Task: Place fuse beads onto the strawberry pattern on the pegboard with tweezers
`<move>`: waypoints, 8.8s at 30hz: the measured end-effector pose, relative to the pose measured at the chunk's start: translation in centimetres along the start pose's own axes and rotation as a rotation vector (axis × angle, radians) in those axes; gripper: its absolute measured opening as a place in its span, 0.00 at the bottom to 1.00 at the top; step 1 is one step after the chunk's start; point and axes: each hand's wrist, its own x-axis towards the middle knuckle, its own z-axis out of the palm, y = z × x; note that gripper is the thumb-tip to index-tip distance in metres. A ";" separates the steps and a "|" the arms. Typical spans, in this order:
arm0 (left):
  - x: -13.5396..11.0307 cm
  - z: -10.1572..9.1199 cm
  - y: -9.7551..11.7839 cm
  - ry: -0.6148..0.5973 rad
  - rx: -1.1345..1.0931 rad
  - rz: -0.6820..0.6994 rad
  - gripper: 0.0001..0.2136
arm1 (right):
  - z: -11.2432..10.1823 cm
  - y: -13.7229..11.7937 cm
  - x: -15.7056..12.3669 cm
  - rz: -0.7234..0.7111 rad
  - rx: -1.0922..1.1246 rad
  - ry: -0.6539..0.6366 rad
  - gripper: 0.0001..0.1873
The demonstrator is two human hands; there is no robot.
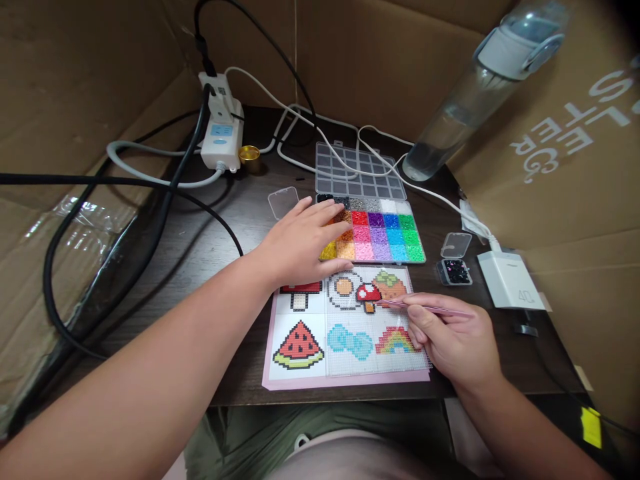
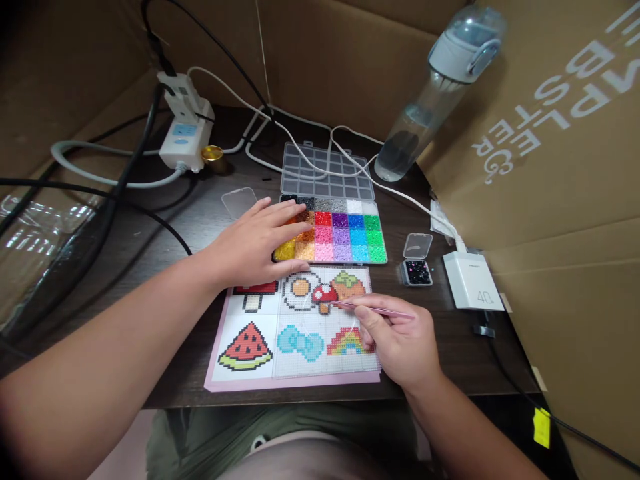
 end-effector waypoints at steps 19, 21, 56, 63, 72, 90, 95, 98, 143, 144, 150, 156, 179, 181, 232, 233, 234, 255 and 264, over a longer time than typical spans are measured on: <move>-0.1 0.0 0.0 0.003 -0.027 0.002 0.30 | 0.5 -0.7 0.0 0.038 -0.034 0.004 0.09; -0.1 0.0 0.0 0.004 -0.024 0.004 0.30 | 0.4 -0.7 0.0 0.040 -0.034 0.003 0.09; -0.4 -0.1 -0.2 0.034 -0.014 -0.003 0.32 | 0.4 0.2 0.0 0.074 0.314 0.004 0.09; -0.4 -0.3 -0.2 0.024 -0.041 -0.050 0.40 | 0.6 0.5 0.0 0.075 0.330 0.016 0.09; -0.3 -0.2 -0.1 0.001 -0.034 -0.061 0.41 | 0.3 0.9 0.0 0.083 0.312 0.011 0.10; -0.4 -0.1 -0.2 0.011 -0.046 -0.047 0.40 | 1.1 -6.6 4.3 -0.301 -0.001 0.131 0.09; -0.5 0.0 -0.2 0.023 -0.026 -0.042 0.40 | 4.4 -7.3 7.1 -0.243 -0.164 0.046 0.09; -0.5 0.0 -0.2 0.031 -0.007 -0.036 0.38 | 6.3 -6.3 7.5 -0.171 -0.064 0.070 0.10; -0.4 0.1 -0.1 0.042 -0.013 -0.025 0.37 | 7.2 -3.7 8.5 -0.020 -0.005 0.122 0.11; -0.4 0.1 -0.1 0.041 -0.014 -0.026 0.37 | 7.2 -3.7 8.5 -0.020 -0.003 0.122 0.11; -0.4 0.0 -0.1 0.042 -0.025 -0.028 0.37 | 7.1 -3.8 8.5 -0.016 -0.013 0.122 0.10; -0.4 0.1 -0.1 0.046 -0.022 -0.027 0.37 | 7.2 -3.7 8.6 -0.018 -0.017 0.119 0.11; -0.5 0.0 -0.1 0.027 -0.007 -0.035 0.36 | 7.3 -3.8 8.6 0.026 0.017 0.110 0.12; -0.5 0.0 -0.1 0.029 -0.005 -0.031 0.36 | 7.4 -3.8 8.6 0.032 0.018 0.113 0.12; -0.4 0.1 -0.1 0.042 0.026 -0.016 0.36 | 7.0 -3.7 8.4 -0.005 0.009 0.146 0.11; -0.4 0.1 -0.1 0.042 0.026 -0.015 0.36 | 7.0 -3.8 8.4 -0.011 0.005 0.148 0.11; -0.4 0.1 -0.1 0.042 0.023 -0.014 0.36 | 6.9 -3.9 8.4 -0.019 0.002 0.151 0.11; -0.4 0.0 0.0 0.028 -0.003 -0.033 0.37 | 6.1 -3.6 7.7 -0.134 -0.002 0.197 0.08; -0.5 0.0 -0.1 0.041 0.002 -0.024 0.36 | 5.9 -4.2 6.7 -0.122 -0.042 0.231 0.10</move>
